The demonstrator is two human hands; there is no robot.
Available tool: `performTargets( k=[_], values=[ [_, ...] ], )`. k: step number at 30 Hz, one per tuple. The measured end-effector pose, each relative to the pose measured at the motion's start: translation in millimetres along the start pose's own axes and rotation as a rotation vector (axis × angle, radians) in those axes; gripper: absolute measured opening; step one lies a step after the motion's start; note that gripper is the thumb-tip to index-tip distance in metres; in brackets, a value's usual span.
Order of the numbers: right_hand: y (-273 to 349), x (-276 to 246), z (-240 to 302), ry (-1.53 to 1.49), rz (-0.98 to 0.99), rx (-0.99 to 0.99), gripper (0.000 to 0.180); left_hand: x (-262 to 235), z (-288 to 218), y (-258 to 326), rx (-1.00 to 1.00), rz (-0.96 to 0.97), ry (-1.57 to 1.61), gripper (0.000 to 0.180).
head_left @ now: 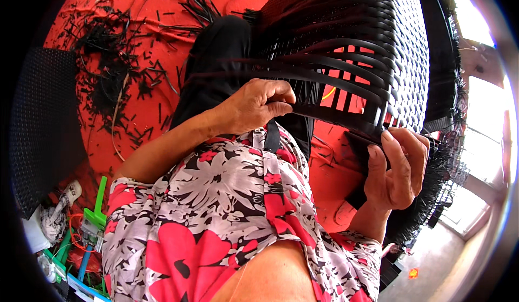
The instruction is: The person weaves flexible plastic strips into a black rattan-style chair frame by hand, threading the strips through the existing mesh and pulling them tight.
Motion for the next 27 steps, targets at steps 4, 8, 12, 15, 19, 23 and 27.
performTargets(
  k=[4,8,12,15,19,23,27],
  values=[
    [-8,3,1,0.031,-0.024,-0.007,0.035,9,21,-5,-0.152,0.064,0.43,0.007],
    [-3,5,-5,0.046,0.009,0.027,0.039,15,26,-10,-0.246,0.124,0.479,0.008],
    [0,1,-11,0.036,0.045,0.129,0.043,22,12,-16,-0.179,0.144,0.51,0.01],
    [-4,1,-12,0.0,0.048,0.105,0.043,23,3,-21,-0.145,0.137,0.477,0.009],
    [-9,1,-8,-0.026,0.034,0.05,0.041,21,-21,-29,0.005,0.199,0.344,0.004],
    [-7,-1,-11,-0.08,0.01,0.036,0.041,17,-59,-15,0.297,-0.162,-0.312,0.009],
    [-8,-1,-11,-0.095,-0.005,0.068,0.046,21,-120,12,0.778,-0.351,-0.652,0.03]
  ],
)
Point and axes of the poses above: each hand's wrist, its own y-axis away from the middle knuckle, its own x-axis out of the palm, z = x × y, the point moved 7 cm from there along -y, towards the middle knuckle, and after that the axes turned 2 degrees about y, right-handed, at the moved point
